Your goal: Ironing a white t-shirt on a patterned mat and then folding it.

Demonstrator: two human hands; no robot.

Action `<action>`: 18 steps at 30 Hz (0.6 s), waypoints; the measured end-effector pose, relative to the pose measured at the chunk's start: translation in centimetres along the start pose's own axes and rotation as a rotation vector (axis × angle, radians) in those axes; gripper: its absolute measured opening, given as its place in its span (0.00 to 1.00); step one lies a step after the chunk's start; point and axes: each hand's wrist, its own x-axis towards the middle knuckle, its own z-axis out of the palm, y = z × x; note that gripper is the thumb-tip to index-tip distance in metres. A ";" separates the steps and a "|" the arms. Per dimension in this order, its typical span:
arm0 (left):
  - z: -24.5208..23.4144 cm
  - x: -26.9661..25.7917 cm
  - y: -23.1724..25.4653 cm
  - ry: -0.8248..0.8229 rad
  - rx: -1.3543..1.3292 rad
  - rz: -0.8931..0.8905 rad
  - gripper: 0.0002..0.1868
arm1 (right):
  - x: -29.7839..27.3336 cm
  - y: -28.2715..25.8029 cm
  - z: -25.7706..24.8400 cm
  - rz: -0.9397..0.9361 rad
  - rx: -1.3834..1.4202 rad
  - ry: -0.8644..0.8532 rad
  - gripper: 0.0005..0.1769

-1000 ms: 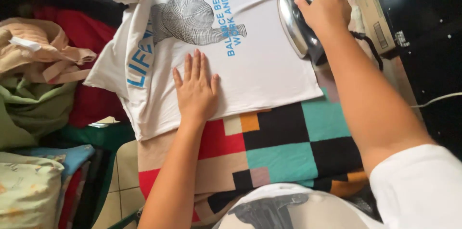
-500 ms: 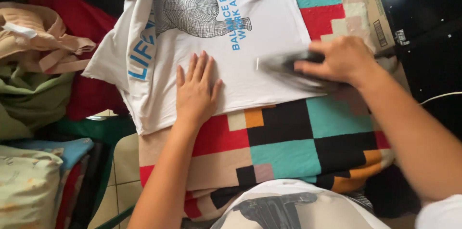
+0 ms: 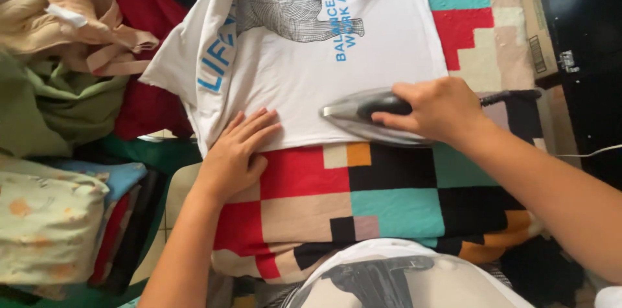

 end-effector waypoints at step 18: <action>1.0 -3.6 0.0 0.426 0.424 -0.159 0.07 | 6.2 -6.4 0.7 -0.044 0.089 -0.066 0.30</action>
